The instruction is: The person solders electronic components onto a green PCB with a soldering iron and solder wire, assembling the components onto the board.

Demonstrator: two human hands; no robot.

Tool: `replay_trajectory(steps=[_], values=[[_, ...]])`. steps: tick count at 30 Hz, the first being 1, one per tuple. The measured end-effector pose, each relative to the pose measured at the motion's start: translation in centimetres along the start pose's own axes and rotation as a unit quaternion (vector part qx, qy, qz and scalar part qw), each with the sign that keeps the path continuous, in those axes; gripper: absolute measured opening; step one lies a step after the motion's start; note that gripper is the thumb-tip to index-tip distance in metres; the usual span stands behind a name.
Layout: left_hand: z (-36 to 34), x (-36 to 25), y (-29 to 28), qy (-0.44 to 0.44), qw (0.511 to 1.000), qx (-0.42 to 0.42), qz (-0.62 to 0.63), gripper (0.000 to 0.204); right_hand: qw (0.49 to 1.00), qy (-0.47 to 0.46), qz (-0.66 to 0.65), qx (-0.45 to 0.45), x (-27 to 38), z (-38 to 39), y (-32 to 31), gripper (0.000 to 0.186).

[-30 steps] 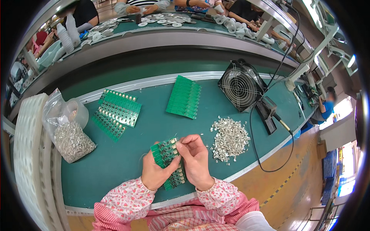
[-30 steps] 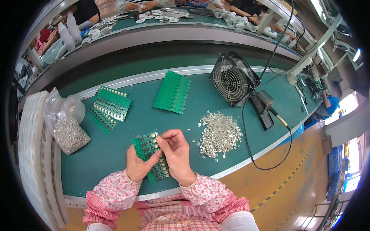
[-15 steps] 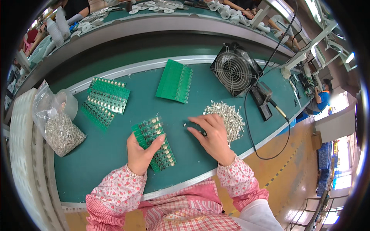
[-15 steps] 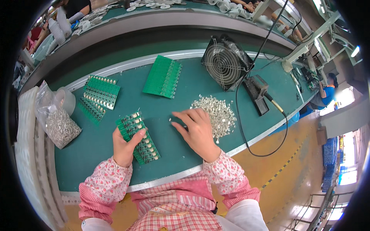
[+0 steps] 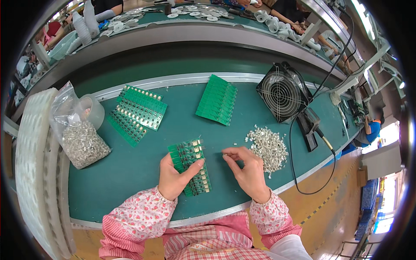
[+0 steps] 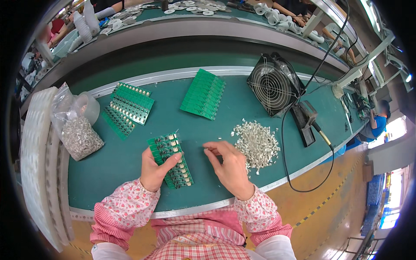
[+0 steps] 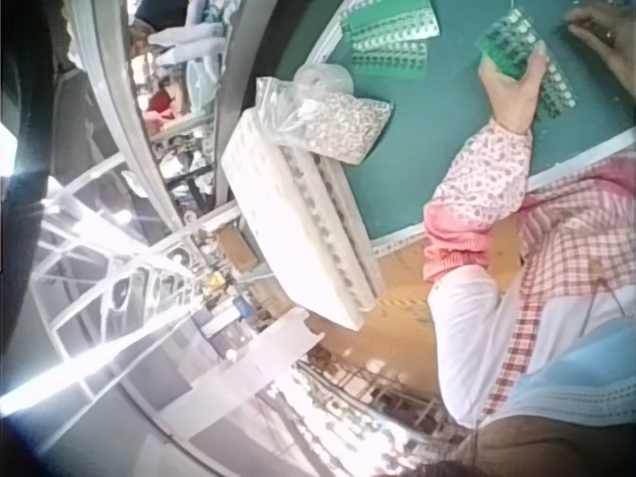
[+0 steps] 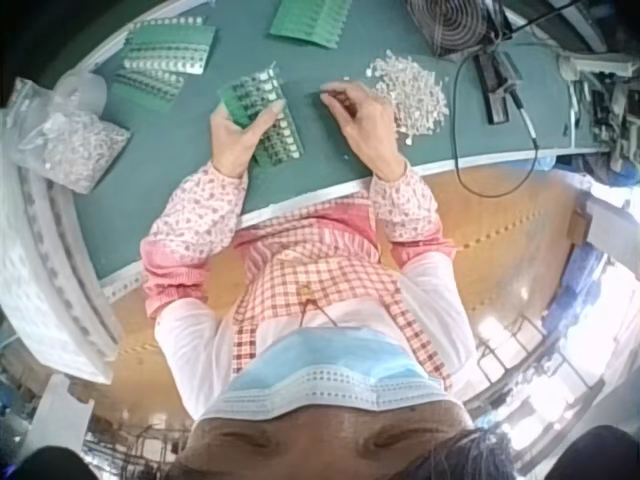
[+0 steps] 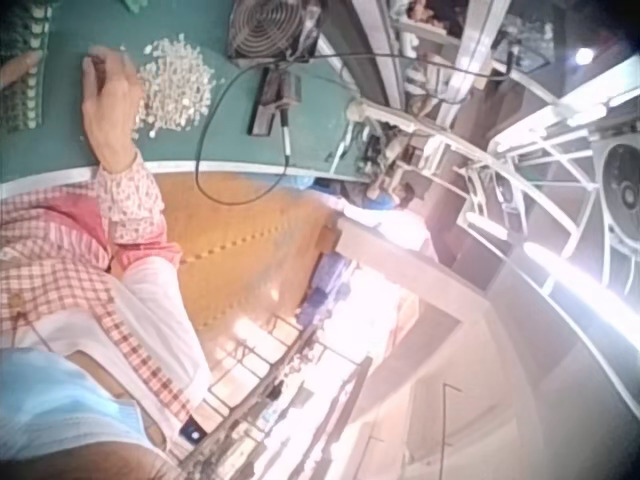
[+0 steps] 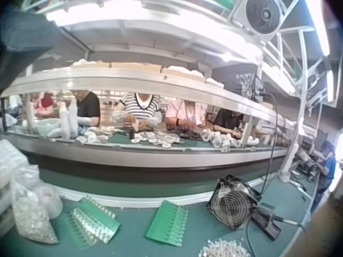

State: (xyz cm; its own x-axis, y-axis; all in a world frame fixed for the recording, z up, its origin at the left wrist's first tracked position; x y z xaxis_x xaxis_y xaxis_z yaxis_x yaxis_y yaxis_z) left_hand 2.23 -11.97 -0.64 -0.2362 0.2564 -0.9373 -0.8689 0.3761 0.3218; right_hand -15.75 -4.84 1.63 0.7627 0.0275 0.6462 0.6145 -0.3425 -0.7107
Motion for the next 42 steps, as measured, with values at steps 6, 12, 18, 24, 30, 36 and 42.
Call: replay_trajectory(steps=[6, 12, 18, 24, 30, 36, 42], values=[[0.0, 0.1, -0.1, 0.019, 0.999, 0.008, -0.031, 0.021, 0.907, 0.168, -0.383, 0.044, 0.3, -0.1, 1.3, 0.013], [-0.1, 0.2, 0.1, 0.054, 0.998, 0.014, -0.039, 0.022, 0.832, 0.193, -0.513, 0.092, 1.4, -1.0, 3.0, 0.016], [-0.1, 0.4, -0.2, 0.047, 0.997, 0.010, -0.061, 0.022, 0.789, 0.242, -0.555, 0.108, 1.3, -1.1, 3.9, 0.014], [-0.1, -0.3, 0.0, 0.100, 0.984, 0.036, -0.143, 0.023, 0.819, 0.204, -0.528, 0.091, 1.1, -0.8, 4.3, 0.013], [-0.2, -0.2, 0.6, 0.107, 0.981, 0.087, -0.136, 0.031, 0.819, 0.195, -0.537, 0.047, 0.9, -0.3, 4.1, 0.016], [-0.2, 0.1, 0.0, 0.025, 0.998, 0.047, -0.030, 0.031, 0.997, 0.006, 0.008, -0.078, -1.2, -0.8, -0.8, 0.022], [-0.5, 0.1, 0.3, 0.011, 0.999, 0.040, 0.008, 0.028, 0.977, -0.093, 0.179, -0.074, -3.8, -1.7, -1.6, 0.022]])
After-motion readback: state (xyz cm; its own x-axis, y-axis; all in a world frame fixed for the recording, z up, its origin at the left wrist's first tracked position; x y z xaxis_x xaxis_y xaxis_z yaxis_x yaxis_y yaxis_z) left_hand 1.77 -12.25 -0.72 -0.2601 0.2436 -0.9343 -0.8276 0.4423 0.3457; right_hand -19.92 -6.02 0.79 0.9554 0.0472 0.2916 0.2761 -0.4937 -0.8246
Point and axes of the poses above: each hand's wrist, its own z-axis away from the middle knuckle, its own y-axis out of the palm, x = y × z, the point moved 1 cm from there along -z, towards the middle knuckle, and after that the axes turned 1 degree about -y, right-handed, at the moved point
